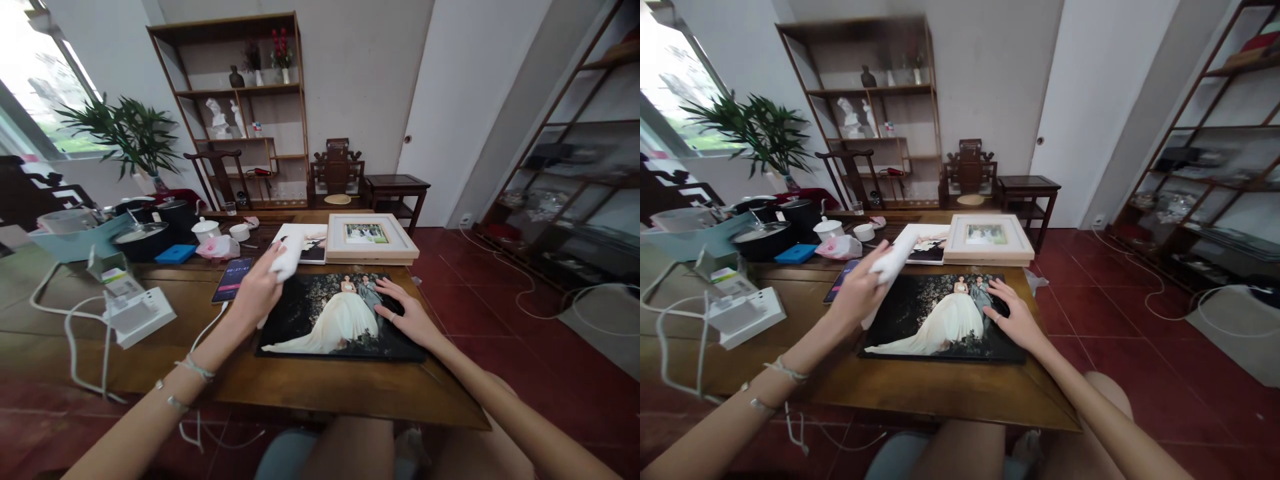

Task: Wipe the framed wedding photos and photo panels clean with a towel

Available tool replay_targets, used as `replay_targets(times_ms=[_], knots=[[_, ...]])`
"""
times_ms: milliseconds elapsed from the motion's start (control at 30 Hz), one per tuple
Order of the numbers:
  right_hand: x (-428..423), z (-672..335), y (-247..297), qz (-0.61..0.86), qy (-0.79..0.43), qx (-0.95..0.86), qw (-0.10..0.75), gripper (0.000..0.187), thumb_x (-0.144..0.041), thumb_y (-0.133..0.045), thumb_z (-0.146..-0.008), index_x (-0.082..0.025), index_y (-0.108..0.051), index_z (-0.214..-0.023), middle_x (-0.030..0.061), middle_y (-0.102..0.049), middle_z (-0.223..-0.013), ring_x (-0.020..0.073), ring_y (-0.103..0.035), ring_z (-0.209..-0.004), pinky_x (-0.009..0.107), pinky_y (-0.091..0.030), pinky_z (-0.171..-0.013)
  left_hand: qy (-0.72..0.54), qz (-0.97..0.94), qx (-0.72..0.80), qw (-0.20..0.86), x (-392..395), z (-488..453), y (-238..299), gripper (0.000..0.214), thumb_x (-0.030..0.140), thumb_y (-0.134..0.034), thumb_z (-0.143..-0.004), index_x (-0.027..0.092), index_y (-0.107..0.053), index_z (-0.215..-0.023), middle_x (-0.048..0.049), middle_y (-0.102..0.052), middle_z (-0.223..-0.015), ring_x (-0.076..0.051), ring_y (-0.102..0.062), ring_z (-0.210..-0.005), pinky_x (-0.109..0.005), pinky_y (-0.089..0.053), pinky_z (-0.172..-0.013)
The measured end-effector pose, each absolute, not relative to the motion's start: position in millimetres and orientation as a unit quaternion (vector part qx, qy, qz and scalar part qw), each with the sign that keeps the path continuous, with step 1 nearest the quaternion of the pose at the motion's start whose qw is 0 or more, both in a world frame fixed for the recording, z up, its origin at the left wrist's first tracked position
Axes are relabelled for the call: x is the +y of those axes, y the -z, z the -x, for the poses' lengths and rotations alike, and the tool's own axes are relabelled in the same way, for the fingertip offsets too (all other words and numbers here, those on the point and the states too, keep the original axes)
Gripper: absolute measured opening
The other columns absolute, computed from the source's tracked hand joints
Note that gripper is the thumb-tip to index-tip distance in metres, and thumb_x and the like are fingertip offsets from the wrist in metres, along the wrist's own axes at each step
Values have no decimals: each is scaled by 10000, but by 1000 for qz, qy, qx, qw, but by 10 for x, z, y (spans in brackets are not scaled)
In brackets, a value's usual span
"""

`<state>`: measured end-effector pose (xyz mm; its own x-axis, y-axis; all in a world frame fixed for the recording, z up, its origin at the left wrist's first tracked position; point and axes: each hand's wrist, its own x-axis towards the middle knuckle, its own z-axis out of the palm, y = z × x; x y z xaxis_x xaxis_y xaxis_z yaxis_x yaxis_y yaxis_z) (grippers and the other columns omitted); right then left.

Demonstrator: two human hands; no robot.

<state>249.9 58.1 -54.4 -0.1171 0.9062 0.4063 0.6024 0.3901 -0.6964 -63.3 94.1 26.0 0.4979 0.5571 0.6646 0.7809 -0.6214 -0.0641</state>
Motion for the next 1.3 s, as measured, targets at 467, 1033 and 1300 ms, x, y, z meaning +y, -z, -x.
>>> replay_targets(times_ms=[467,1033,1300], knots=[[575,-2484,545,527,-171,-730,401,398,-347,-572,-777,-214,-575,-1152,97,-489,-1325,236,-358,-1290,472,-284,-1064,228,909,-328,117,976,640,167,358,87,-364,-820,100,-576,-1108,-118,-527,-1255,-204,-481,-1165,-369,-424,-974],[674,-2502,522,513,-186,-747,380,476,-428,-595,-754,-242,-552,-1190,84,-459,-1351,246,-339,-1299,475,-284,-1066,139,898,-406,93,1094,521,218,240,260,-457,-865,135,-661,-854,-114,-293,-1429,-277,-299,-1298,-459,-313,-1023],[641,-2447,546,515,-165,-762,357,568,-451,-516,-801,-206,-422,-1304,107,-391,-1398,232,-275,-1331,468,-253,-1085,106,904,-402,98,1066,530,194,245,198,-427,-875,127,-661,-878,-88,-372,-1391,-285,-320,-1285,-457,-323,-1022]])
